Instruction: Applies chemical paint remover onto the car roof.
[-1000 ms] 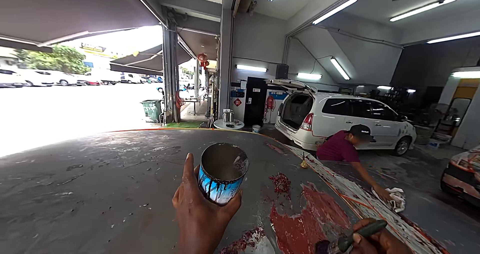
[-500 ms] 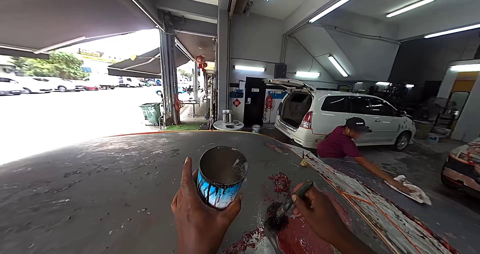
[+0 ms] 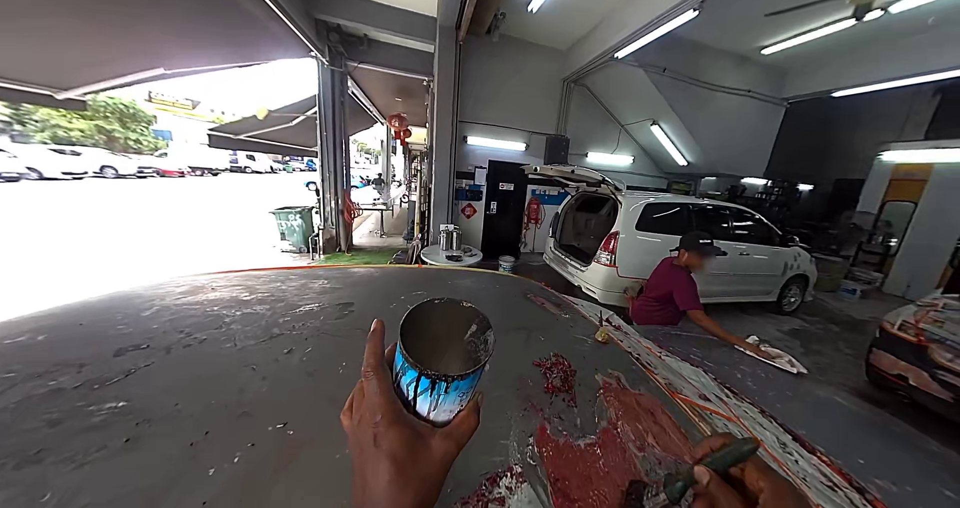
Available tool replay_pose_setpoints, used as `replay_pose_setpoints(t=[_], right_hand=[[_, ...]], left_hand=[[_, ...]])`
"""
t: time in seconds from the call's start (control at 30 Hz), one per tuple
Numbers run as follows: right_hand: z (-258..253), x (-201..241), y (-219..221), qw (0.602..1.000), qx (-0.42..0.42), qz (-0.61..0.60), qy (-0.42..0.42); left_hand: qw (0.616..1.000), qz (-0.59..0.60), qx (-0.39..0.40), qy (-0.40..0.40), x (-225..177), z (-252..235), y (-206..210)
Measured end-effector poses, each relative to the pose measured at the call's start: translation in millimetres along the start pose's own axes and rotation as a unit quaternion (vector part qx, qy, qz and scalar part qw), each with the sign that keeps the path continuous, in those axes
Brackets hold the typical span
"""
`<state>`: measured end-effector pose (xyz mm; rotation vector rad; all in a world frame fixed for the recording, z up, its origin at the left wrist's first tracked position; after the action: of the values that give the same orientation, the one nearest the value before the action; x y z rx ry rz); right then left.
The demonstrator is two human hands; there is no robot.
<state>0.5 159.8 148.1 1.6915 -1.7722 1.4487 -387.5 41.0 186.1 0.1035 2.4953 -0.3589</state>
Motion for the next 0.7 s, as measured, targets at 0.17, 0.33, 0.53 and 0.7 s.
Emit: replay_pose_setpoints(t=[0.17, 0.33, 0.53, 0.7], right_hand=[[10, -13, -12, 0.999, -0.012, 0.023, 0.037], [13, 17, 2, 0.998, -0.028, -0.033, -0.050], [-9, 28, 62, 0.998, 0.005, 0.001, -0.070], [-62, -14, 62, 0.996, -0.086, 0.039, 0.007]], left_hand=[[1.000, -0.001, 0.002, 0.003, 0, 3, 1], [1.000, -0.004, 0.004, -0.002, -1, 4, 1], [1.000, 0.000, 0.005, 0.002, -1, 3, 1], [1.000, 0.002, 0.001, 0.002, -1, 2, -2]])
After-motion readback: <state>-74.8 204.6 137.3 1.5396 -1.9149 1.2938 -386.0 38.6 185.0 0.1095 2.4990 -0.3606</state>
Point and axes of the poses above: each hand's wrist, its own z-axis away from the middle knuckle, its own y-axis out of the palm, x = y × z, the point moved 3 cm from there along -z, towards the middle knuckle, and after that the axes turned 3 degrees about -z, right-handed, at the moved point
